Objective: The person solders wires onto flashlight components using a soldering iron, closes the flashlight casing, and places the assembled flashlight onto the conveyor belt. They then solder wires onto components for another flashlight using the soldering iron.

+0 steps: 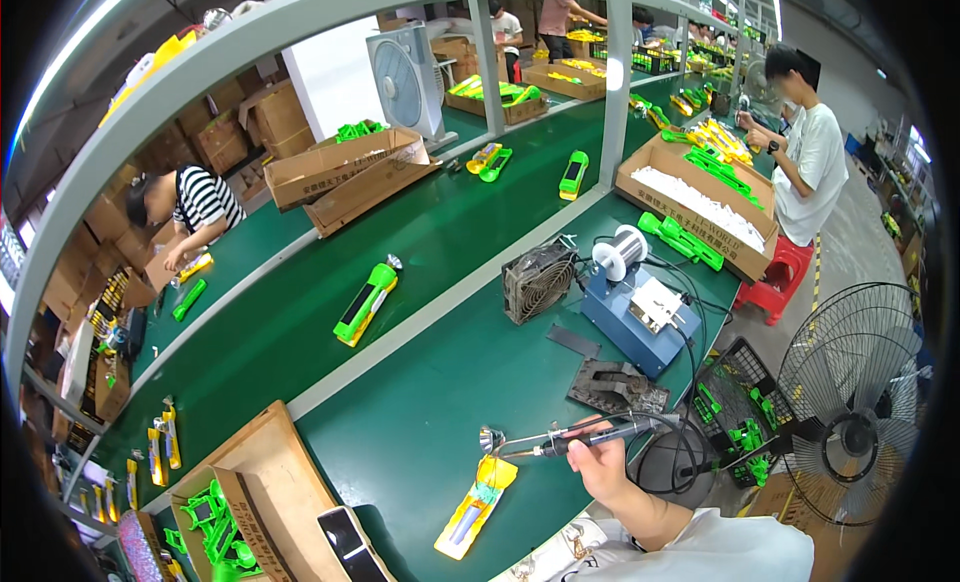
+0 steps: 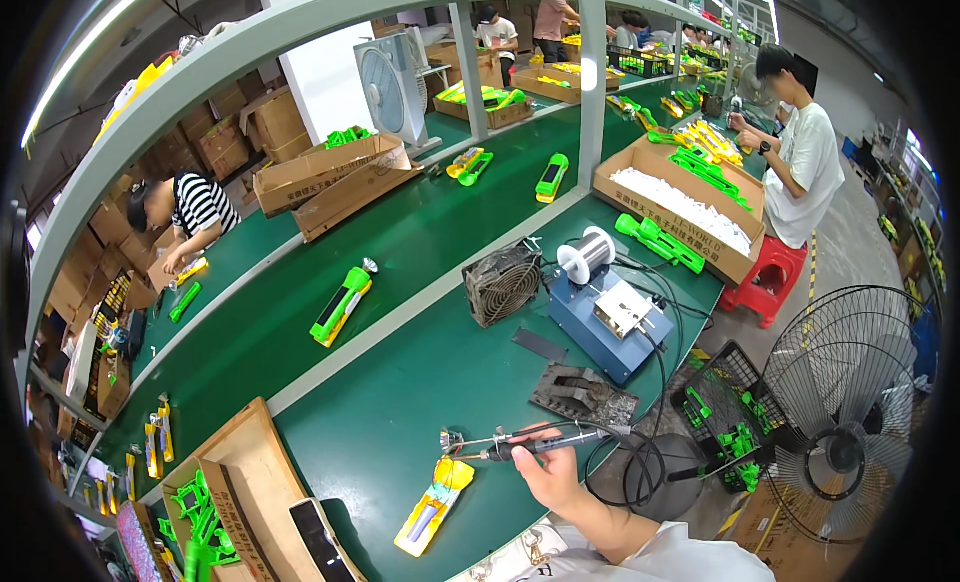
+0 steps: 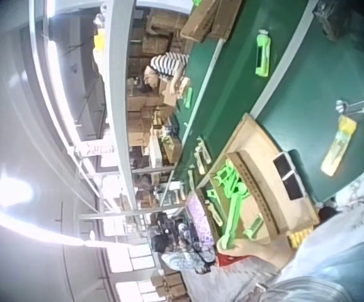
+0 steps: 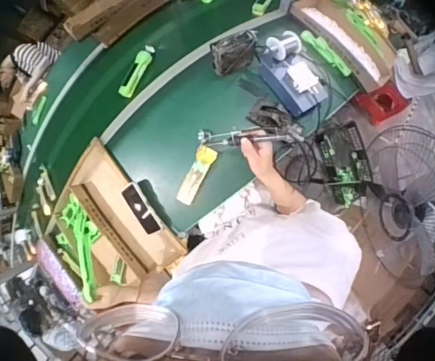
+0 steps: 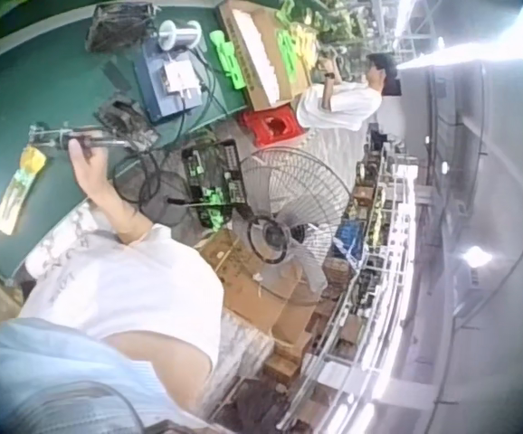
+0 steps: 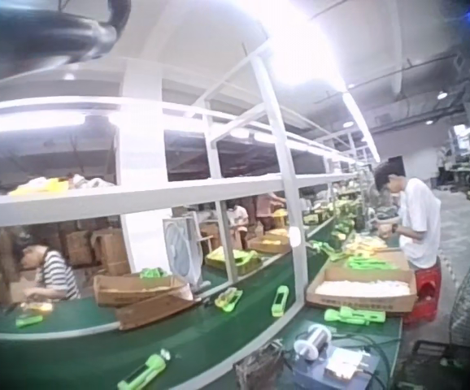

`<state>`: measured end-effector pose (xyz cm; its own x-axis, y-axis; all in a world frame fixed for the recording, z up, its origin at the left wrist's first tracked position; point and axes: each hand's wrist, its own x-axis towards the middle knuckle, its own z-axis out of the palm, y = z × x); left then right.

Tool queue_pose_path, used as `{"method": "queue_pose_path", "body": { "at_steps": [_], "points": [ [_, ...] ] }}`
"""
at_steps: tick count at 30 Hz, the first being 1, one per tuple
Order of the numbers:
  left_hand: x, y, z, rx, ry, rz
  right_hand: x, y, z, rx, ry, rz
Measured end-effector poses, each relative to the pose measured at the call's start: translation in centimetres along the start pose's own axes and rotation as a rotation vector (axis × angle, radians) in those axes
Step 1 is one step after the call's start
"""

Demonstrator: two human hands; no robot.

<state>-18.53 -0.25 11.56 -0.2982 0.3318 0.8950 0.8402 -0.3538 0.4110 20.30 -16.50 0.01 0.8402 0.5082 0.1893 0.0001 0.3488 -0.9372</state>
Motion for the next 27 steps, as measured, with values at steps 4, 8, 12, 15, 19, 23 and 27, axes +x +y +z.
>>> {"method": "queue_pose_path", "body": {
  "at_steps": [4, 8, 12, 15, 19, 23, 27],
  "points": [
    [-1.6, 4.0, 0.9, -0.438, -0.319, -0.309, 0.6, 0.0, 1.0, 0.01, -0.044, -0.004],
    [-2.0, 8.1, 5.1, -0.693, -0.569, -0.506, 0.4, -1.0, 2.0, -0.004, -0.063, -0.063],
    [-5.1, 13.4, 13.1, -0.78, -1.104, -0.378, 0.3, -0.8, 0.1, -0.016, 0.101, -0.093],
    [-9.3, 15.9, 17.3, -0.704, -1.322, -0.091, 0.4, -0.6, -0.5, -0.014, 0.111, -0.104],
    [-14.7, 15.9, 18.9, -0.496, -1.577, 0.061, -0.2, -1.2, -1.6, 0.026, 0.146, -0.096],
    [-15.8, 15.4, 17.2, -0.423, -1.718, 0.085, -0.5, -1.6, -2.0, -0.007, 0.121, -0.124],
    [-12.5, 18.0, 13.4, -0.794, -1.332, 0.148, -0.4, -0.4, -1.5, 0.028, 0.254, -0.08]
  ]
}}
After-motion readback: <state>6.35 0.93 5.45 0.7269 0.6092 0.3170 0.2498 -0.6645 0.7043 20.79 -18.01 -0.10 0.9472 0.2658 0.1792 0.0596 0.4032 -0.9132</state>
